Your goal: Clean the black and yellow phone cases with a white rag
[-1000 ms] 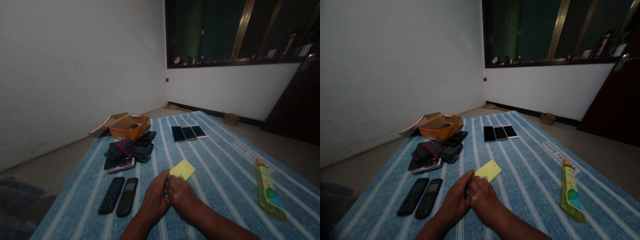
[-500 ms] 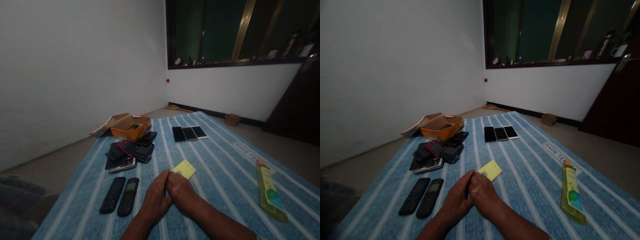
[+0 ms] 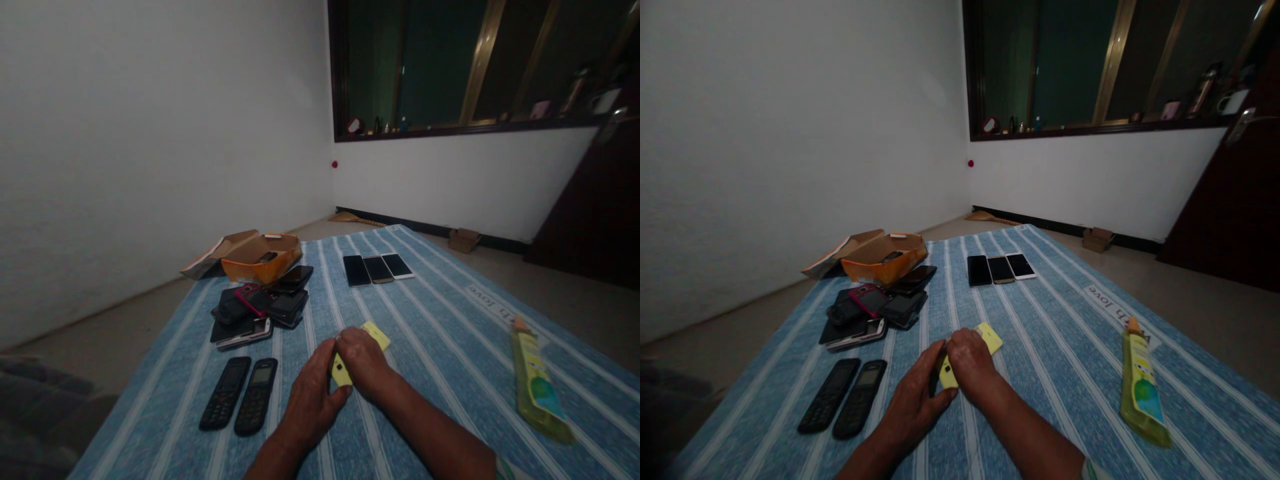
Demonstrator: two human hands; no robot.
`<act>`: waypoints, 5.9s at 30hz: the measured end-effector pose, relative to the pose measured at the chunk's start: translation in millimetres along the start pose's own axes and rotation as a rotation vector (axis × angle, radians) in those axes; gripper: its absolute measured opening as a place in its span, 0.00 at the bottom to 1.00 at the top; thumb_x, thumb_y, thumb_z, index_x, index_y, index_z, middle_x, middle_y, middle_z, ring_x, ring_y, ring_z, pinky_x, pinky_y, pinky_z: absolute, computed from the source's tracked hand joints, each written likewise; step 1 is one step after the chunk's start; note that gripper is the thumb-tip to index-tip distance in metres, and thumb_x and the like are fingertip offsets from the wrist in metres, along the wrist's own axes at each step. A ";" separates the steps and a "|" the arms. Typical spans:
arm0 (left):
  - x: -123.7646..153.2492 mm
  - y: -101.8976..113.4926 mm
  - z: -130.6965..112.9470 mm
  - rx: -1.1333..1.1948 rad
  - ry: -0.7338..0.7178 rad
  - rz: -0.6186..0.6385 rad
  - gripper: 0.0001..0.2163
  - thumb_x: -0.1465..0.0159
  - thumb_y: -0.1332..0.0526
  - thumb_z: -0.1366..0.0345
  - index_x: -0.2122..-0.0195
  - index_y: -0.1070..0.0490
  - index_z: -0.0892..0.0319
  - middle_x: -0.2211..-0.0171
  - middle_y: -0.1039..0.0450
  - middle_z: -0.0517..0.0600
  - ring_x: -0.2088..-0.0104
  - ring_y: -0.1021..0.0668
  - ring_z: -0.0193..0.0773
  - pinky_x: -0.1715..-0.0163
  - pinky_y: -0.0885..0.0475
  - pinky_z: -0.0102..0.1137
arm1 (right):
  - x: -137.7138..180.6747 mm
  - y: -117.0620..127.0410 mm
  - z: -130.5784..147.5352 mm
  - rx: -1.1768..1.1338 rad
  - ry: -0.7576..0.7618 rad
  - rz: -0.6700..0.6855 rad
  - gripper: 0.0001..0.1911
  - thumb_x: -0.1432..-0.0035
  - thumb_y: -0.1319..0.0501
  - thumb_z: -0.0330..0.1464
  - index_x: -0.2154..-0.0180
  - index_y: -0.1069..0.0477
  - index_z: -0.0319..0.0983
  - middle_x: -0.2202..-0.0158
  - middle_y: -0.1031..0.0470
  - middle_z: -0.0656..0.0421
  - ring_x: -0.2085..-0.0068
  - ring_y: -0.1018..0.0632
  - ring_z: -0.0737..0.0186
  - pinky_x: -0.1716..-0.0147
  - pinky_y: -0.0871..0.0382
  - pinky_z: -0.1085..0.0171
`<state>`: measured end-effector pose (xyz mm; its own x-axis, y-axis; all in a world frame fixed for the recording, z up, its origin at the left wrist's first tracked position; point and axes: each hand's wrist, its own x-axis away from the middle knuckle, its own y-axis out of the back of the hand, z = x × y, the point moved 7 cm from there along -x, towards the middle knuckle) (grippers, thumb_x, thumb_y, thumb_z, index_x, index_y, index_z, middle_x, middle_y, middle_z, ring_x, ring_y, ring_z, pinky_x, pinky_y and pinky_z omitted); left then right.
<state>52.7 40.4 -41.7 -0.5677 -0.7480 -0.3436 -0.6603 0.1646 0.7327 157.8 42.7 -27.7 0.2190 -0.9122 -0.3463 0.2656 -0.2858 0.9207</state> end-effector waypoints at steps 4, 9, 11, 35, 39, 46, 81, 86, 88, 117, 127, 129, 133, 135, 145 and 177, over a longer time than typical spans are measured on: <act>0.8 0.1 0.5 0.019 0.027 -0.022 0.34 0.45 0.38 0.67 0.36 0.45 0.57 0.38 0.36 0.59 0.39 0.32 0.53 0.41 0.34 0.49 | -1.2 -2.8 4.6 -0.012 0.022 0.007 0.06 0.36 0.43 0.27 0.61 0.27 0.35 0.64 0.26 0.54 0.60 0.27 0.56 0.58 0.36 0.59; 3.3 -3.3 11.2 -0.030 0.036 -0.092 0.35 0.44 0.38 0.66 0.35 0.47 0.59 0.35 0.42 0.62 0.36 0.37 0.55 0.39 0.38 0.52 | -2.2 -4.2 16.0 -0.071 0.091 0.015 0.10 0.35 0.43 0.29 0.53 0.29 0.36 0.60 0.26 0.54 0.58 0.28 0.57 0.56 0.37 0.59; 4.0 -4.6 14.3 -0.048 0.034 -0.099 0.35 0.44 0.37 0.67 0.35 0.47 0.59 0.35 0.43 0.62 0.36 0.38 0.55 0.39 0.38 0.53 | -3.1 -3.7 13.5 -0.053 0.075 0.043 0.09 0.35 0.43 0.29 0.54 0.28 0.36 0.61 0.26 0.55 0.58 0.28 0.57 0.56 0.38 0.59; 3.1 -0.7 2.7 -0.157 -0.014 -0.146 0.34 0.44 0.39 0.67 0.37 0.48 0.57 0.38 0.37 0.62 0.38 0.33 0.56 0.42 0.34 0.54 | -2.0 -0.4 18.4 0.033 0.017 0.023 0.11 0.34 0.46 0.30 0.52 0.30 0.39 0.59 0.28 0.54 0.56 0.32 0.52 0.54 0.42 0.52; 1.7 2.3 0.5 -0.186 0.015 -0.149 0.33 0.45 0.38 0.65 0.38 0.46 0.59 0.42 0.34 0.62 0.42 0.29 0.56 0.45 0.32 0.53 | 0.6 3.9 20.4 0.065 -0.033 0.015 0.12 0.33 0.47 0.30 0.50 0.31 0.40 0.56 0.28 0.52 0.51 0.34 0.49 0.52 0.43 0.49; 1.4 7.6 0.4 -0.264 0.097 -0.183 0.32 0.48 0.38 0.64 0.40 0.41 0.59 0.45 0.31 0.60 0.46 0.26 0.56 0.49 0.29 0.52 | -0.2 -0.2 23.3 0.077 0.002 0.075 0.12 0.34 0.47 0.28 0.51 0.30 0.37 0.59 0.28 0.52 0.58 0.31 0.52 0.56 0.40 0.51; 1.5 3.7 2.0 -0.179 0.145 -0.128 0.36 0.50 0.35 0.67 0.39 0.44 0.57 0.42 0.32 0.60 0.42 0.29 0.56 0.45 0.32 0.52 | -7.3 1.1 2.0 0.085 -0.048 0.079 0.08 0.38 0.44 0.27 0.60 0.25 0.35 0.60 0.27 0.51 0.55 0.30 0.51 0.45 0.50 0.48; 0.3 3.8 -0.2 -0.146 0.108 -0.166 0.34 0.48 0.37 0.66 0.40 0.44 0.60 0.43 0.32 0.61 0.43 0.28 0.55 0.45 0.32 0.52 | -8.8 -3.8 15.1 0.028 0.043 0.097 0.09 0.36 0.46 0.28 0.61 0.27 0.35 0.63 0.28 0.52 0.58 0.30 0.54 0.54 0.42 0.55; -0.2 4.6 -3.0 -0.134 0.079 -0.169 0.33 0.48 0.37 0.66 0.40 0.43 0.59 0.43 0.31 0.61 0.43 0.28 0.54 0.45 0.31 0.51 | -8.9 -4.2 18.1 0.029 0.056 0.097 0.10 0.35 0.47 0.27 0.59 0.27 0.36 0.63 0.28 0.53 0.58 0.30 0.54 0.53 0.43 0.54; 4.2 -4.0 5.7 -0.142 0.040 -0.167 0.34 0.48 0.38 0.68 0.39 0.46 0.61 0.41 0.34 0.63 0.41 0.30 0.56 0.45 0.32 0.53 | -9.3 -1.8 9.0 0.064 0.004 0.159 0.10 0.37 0.45 0.27 0.58 0.26 0.35 0.60 0.27 0.53 0.55 0.28 0.53 0.41 0.55 0.49; 3.1 -2.3 0.6 -0.122 0.043 -0.148 0.35 0.49 0.38 0.69 0.38 0.45 0.60 0.42 0.33 0.61 0.42 0.29 0.55 0.45 0.32 0.53 | -8.4 3.5 1.2 0.119 -0.050 0.089 0.09 0.35 0.45 0.28 0.60 0.25 0.37 0.59 0.27 0.52 0.54 0.30 0.52 0.43 0.54 0.48; 3.2 -2.6 1.4 -0.118 0.053 -0.148 0.35 0.49 0.37 0.69 0.38 0.46 0.59 0.42 0.32 0.61 0.42 0.29 0.55 0.45 0.32 0.53 | -8.6 5.9 -1.9 0.145 -0.073 0.078 0.10 0.35 0.45 0.28 0.61 0.25 0.38 0.59 0.27 0.52 0.53 0.31 0.52 0.46 0.50 0.49; 2.7 -2.9 2.1 -0.111 0.069 -0.141 0.36 0.50 0.37 0.69 0.39 0.45 0.59 0.43 0.32 0.61 0.43 0.29 0.56 0.45 0.32 0.53 | -9.2 10.2 -3.3 0.186 -0.082 0.061 0.09 0.35 0.45 0.27 0.63 0.25 0.37 0.61 0.26 0.52 0.56 0.30 0.52 0.52 0.46 0.52; 1.8 -2.1 0.2 -0.109 0.066 -0.131 0.36 0.50 0.37 0.69 0.39 0.45 0.59 0.43 0.32 0.61 0.43 0.29 0.56 0.45 0.32 0.53 | -9.5 10.7 -0.4 0.190 -0.054 0.048 0.08 0.36 0.44 0.27 0.64 0.26 0.37 0.63 0.26 0.53 0.58 0.30 0.52 0.55 0.45 0.54; 1.6 1.3 -7.3 -0.106 0.026 -0.125 0.36 0.48 0.37 0.70 0.38 0.47 0.59 0.44 0.32 0.60 0.44 0.28 0.54 0.46 0.31 0.52 | -9.8 7.9 1.1 0.145 -0.068 0.013 0.06 0.37 0.43 0.26 0.65 0.28 0.35 0.64 0.27 0.53 0.61 0.30 0.53 0.59 0.44 0.58; -0.6 4.1 -11.1 -0.032 0.054 -0.171 0.35 0.48 0.40 0.69 0.37 0.47 0.59 0.41 0.34 0.60 0.42 0.30 0.53 0.44 0.32 0.51 | -14.4 -6.2 17.4 -0.015 0.040 0.089 0.10 0.42 0.44 0.23 0.61 0.26 0.36 0.63 0.26 0.53 0.57 0.30 0.55 0.49 0.46 0.54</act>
<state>55.7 34.5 -32.0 -0.4205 -0.7968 -0.4339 -0.7287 0.0117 0.6847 136.6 52.5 -25.3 0.2799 -0.9211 -0.2707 0.2572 -0.1998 0.9455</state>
